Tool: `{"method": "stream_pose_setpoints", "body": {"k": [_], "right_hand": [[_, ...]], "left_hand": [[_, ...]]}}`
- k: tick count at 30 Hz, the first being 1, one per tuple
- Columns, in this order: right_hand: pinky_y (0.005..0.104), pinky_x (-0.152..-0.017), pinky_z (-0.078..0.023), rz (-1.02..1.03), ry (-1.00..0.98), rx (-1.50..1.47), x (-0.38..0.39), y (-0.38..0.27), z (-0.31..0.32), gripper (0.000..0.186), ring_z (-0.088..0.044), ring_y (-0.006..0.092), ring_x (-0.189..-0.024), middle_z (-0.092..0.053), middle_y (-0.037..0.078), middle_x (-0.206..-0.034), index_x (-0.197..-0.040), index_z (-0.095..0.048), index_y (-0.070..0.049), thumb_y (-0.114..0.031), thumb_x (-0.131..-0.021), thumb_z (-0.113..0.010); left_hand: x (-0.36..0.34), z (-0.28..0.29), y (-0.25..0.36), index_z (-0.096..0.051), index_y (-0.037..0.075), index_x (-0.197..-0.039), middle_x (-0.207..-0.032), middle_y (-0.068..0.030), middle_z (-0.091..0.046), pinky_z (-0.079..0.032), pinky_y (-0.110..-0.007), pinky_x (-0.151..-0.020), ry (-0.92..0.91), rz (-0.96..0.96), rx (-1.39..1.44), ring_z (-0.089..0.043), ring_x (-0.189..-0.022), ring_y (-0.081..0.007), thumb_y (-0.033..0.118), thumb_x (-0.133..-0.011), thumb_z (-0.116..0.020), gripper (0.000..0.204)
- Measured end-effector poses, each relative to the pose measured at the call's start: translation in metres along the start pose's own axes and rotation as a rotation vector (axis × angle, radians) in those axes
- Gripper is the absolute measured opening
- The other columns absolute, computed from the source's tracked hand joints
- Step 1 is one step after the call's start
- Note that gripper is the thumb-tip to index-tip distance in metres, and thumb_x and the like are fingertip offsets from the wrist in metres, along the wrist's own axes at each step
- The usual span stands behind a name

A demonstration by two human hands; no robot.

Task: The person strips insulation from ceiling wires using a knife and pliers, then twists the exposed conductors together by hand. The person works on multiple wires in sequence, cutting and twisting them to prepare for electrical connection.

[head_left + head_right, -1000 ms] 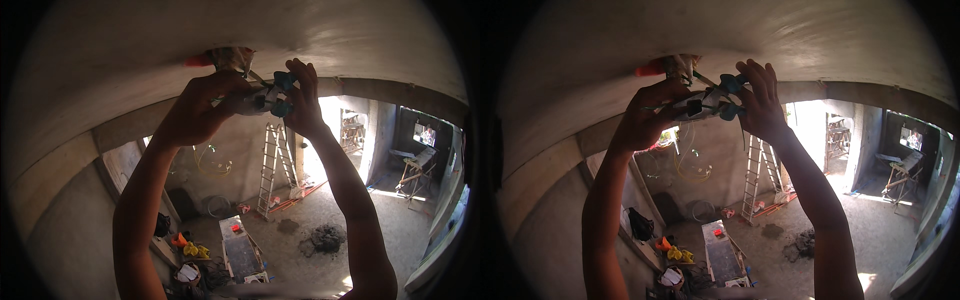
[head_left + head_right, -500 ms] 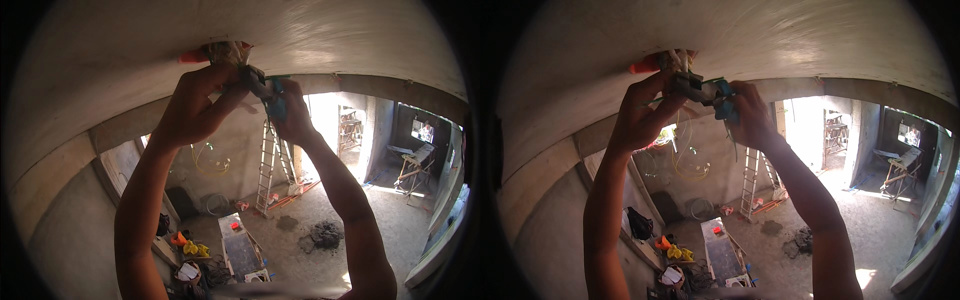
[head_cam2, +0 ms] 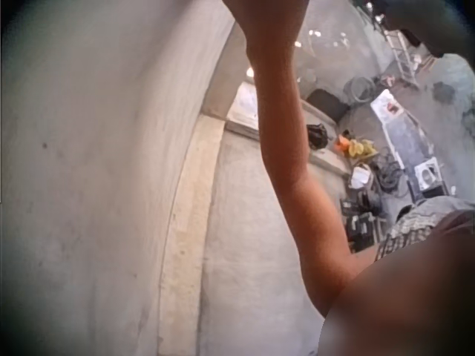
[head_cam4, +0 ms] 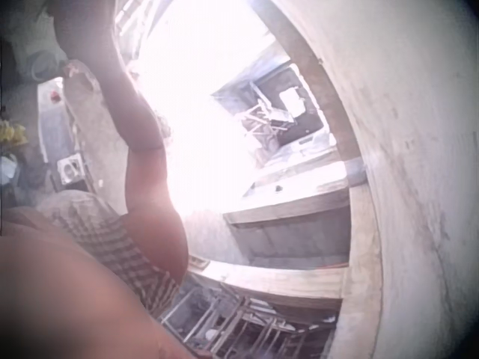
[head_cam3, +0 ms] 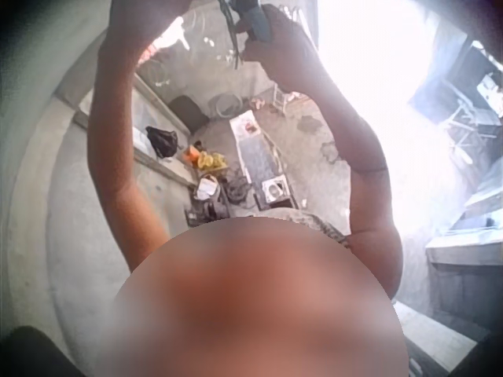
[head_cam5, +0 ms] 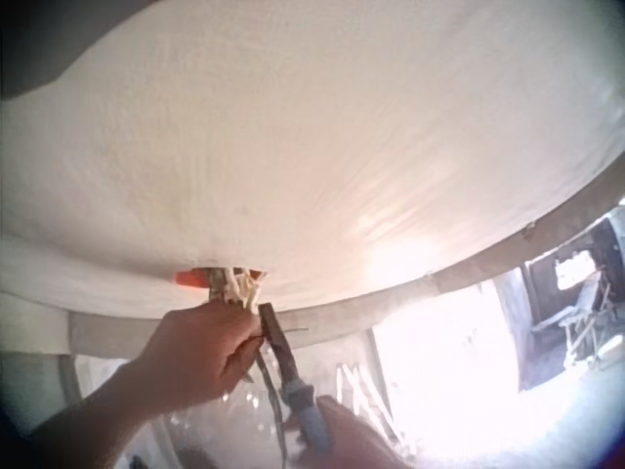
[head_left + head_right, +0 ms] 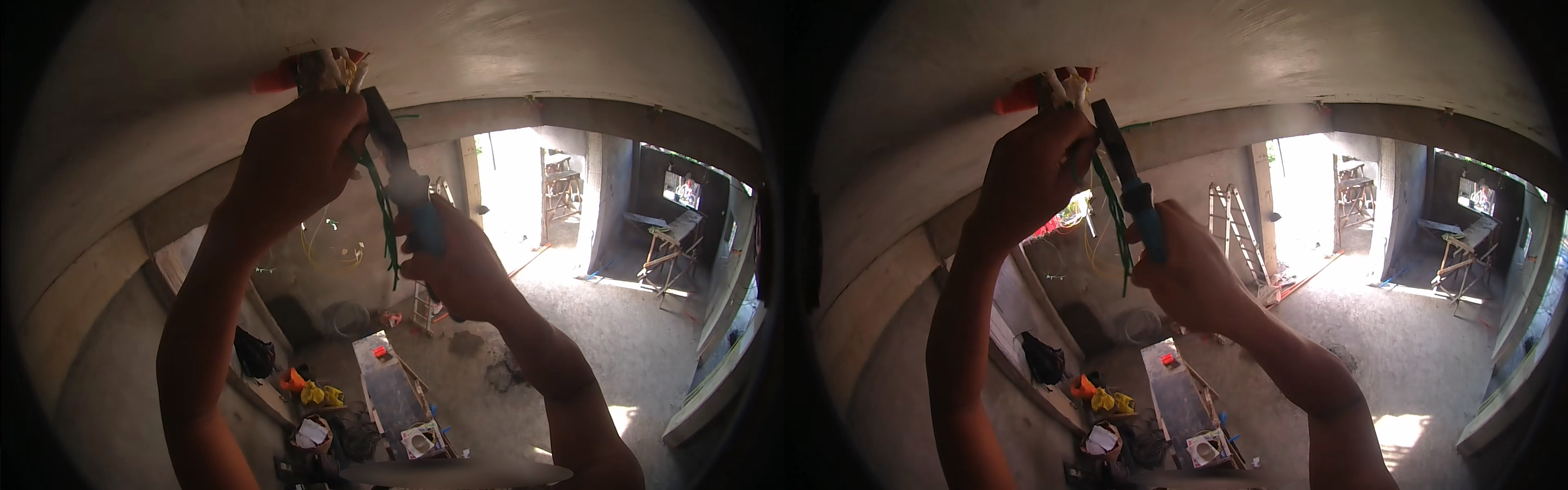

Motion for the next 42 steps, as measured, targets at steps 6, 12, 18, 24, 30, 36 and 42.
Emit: {"method": "stream_pose_setpoints", "body": {"k": [6, 12, 18, 24, 30, 36, 42], "right_hand": [[0.0430, -0.088, -0.053, 0.590, 0.346, 0.320, -0.040, -0.018, 0.012, 0.055, -0.066, 0.0343, -0.096, -0.063, 0.013, -0.103, -0.131, -0.052, -0.003, 0.002, -0.078, -0.066], [0.0409, -0.089, -0.054, 0.384, 0.283, 0.134, -0.054, 0.010, 0.003, 0.047, -0.067, 0.0289, -0.099, -0.065, 0.013, -0.112, -0.126, -0.057, -0.004, 0.001, -0.080, -0.067], [0.0348, -0.092, -0.053, 0.039, 0.083, -0.303, -0.025, 0.022, -0.020, 0.043, -0.068, 0.0200, -0.102, -0.068, 0.010, -0.110, -0.121, -0.065, -0.004, -0.001, -0.078, -0.071], [0.0323, -0.093, -0.052, 0.063, 0.142, -0.354, -0.021, 0.013, -0.030, 0.041, -0.068, 0.0181, -0.101, -0.069, 0.008, -0.111, -0.117, -0.070, -0.002, 0.001, -0.077, -0.067], [0.0311, -0.093, -0.052, 0.081, 0.215, -0.409, -0.023, 0.018, -0.038, 0.041, -0.068, 0.0188, -0.104, -0.068, 0.008, -0.116, -0.118, -0.070, 0.001, 0.001, -0.078, -0.065], [0.0309, -0.095, -0.051, 0.068, 0.296, -0.460, -0.024, 0.021, -0.045, 0.041, -0.068, 0.0197, -0.107, -0.068, 0.010, -0.125, -0.120, -0.071, 0.001, 0.000, -0.079, -0.064], [0.0330, -0.097, -0.050, 0.081, 0.358, -0.420, -0.018, 0.018, -0.043, 0.046, -0.068, 0.0230, -0.110, -0.065, 0.011, -0.131, -0.124, -0.072, -0.003, -0.001, -0.078, -0.064]], "left_hand": [[0.000, 0.004, -0.012, -0.068, 0.001, -0.107, -0.092, -0.0084, -0.073, -0.056, -0.032, -0.070, -0.041, 0.250, 0.582, -0.071, -0.083, -0.0137, 0.019, -0.102, -0.068, 0.019], [0.002, 0.006, -0.011, -0.067, 0.000, -0.108, -0.089, -0.0081, -0.071, -0.057, -0.032, -0.069, 0.032, 0.210, 0.606, -0.070, -0.077, -0.0155, 0.018, -0.102, -0.068, 0.019], [0.003, 0.004, -0.006, -0.066, 0.002, -0.101, -0.084, -0.0033, -0.068, -0.050, -0.028, -0.070, 0.013, 0.029, 0.334, -0.060, -0.076, -0.0093, 0.028, -0.083, -0.089, 0.039], [0.001, 0.000, -0.014, -0.062, 0.005, -0.092, -0.073, 0.0000, -0.063, -0.047, -0.029, -0.065, 0.036, 0.186, 0.346, -0.056, -0.067, -0.0091, 0.030, -0.071, -0.097, 0.048], [-0.003, 0.002, -0.010, -0.062, 0.004, -0.086, -0.068, 0.0006, -0.061, -0.046, -0.029, -0.062, 0.088, 0.171, 0.341, -0.054, -0.064, -0.0078, 0.024, -0.070, -0.097, 0.043], [-0.005, -0.002, -0.008, -0.062, 0.003, -0.078, -0.063, 0.0010, -0.059, -0.044, -0.028, -0.058, 0.101, 0.239, 0.299, -0.052, -0.060, -0.0059, 0.023, -0.068, -0.098, 0.042], [-0.005, -0.004, -0.003, -0.057, 0.004, -0.072, -0.058, 0.0014, -0.054, -0.045, -0.027, -0.057, 0.181, 0.232, 0.203, -0.049, -0.057, -0.0053, 0.026, -0.065, -0.100, 0.048]]}}
Point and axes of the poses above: each hand's wrist, its own x-axis away from the middle knuckle, its own z-axis out of the back of the hand, y = z × x, the point moved 6 cm from there along -x, towards the middle knuckle
